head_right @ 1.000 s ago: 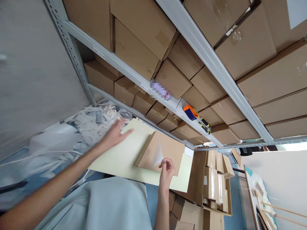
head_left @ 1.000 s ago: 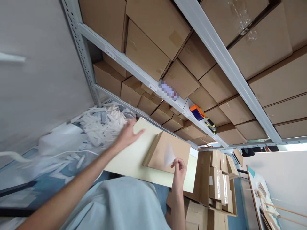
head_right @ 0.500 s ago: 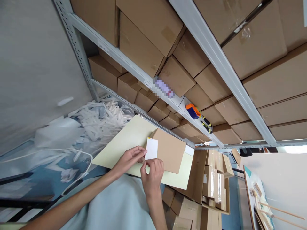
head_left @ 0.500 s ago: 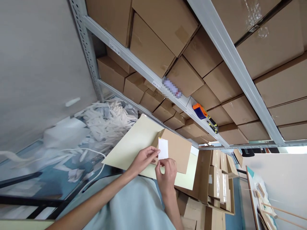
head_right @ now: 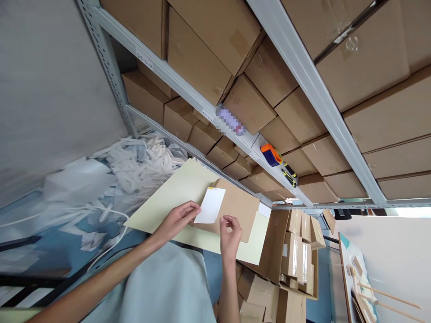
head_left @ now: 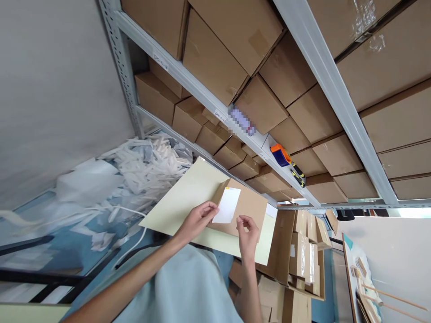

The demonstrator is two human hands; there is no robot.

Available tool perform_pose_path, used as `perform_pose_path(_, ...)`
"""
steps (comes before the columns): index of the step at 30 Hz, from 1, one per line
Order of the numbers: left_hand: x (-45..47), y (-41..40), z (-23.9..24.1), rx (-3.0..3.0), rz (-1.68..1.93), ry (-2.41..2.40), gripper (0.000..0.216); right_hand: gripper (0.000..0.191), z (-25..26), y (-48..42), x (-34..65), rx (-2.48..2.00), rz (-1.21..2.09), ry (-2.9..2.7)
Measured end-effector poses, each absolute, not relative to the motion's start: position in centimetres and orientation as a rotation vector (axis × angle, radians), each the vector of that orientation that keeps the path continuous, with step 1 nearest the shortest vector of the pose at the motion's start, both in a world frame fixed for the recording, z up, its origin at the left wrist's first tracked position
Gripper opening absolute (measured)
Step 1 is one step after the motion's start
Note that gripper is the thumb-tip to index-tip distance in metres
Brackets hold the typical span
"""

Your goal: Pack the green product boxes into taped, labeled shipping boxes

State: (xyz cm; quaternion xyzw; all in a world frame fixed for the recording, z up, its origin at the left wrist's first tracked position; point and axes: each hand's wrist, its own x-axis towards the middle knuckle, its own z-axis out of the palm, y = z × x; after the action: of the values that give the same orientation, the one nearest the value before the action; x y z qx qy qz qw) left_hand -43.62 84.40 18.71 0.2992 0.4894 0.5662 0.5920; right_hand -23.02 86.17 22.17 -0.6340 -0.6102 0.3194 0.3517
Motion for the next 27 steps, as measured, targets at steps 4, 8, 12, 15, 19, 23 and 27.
perform_pose_path(4, -42.9, 84.5, 19.2, 0.730, 1.276, 1.089, 0.042, 0.050, 21.7, 86.7, -22.3, -1.624, 0.913, -1.506)
perform_pose_path(8, -42.1, 84.9, 19.5, 0.777, 1.240, 1.056, 0.042, 0.050, 20.9, 86.5, -21.9, -1.587, 0.939, -1.444)
perform_pose_path(12, -41.2, 85.6, 19.1, 0.837, 1.217, 1.060, 0.041, 0.048, 20.2, 86.1, -21.3, -1.599, 0.836, -1.441)
perform_pose_path(15, -40.9, 86.9, 17.9, 0.933, 1.184, 1.089, 0.037, 0.044, 20.0, 85.7, -20.6, -1.645, 0.692, -1.444)
perform_pose_path(19, -42.3, 91.5, 16.6, 1.078, 1.135, 1.282, 0.032, 0.039, 20.5, 85.4, -19.4, -1.692, 0.572, -1.449)
perform_pose_path(23, -46.0, 99.2, 18.9, 1.253, 1.225, 1.542, 0.037, 0.035, 21.2, 85.5, -18.4, -1.725, 0.563, -1.478)
perform_pose_path(27, -50.0, 106.5, 24.0, 1.414, 1.450, 1.701, 0.052, 0.032, 21.6, 85.8, -18.4, -1.747, 0.569, -1.497)
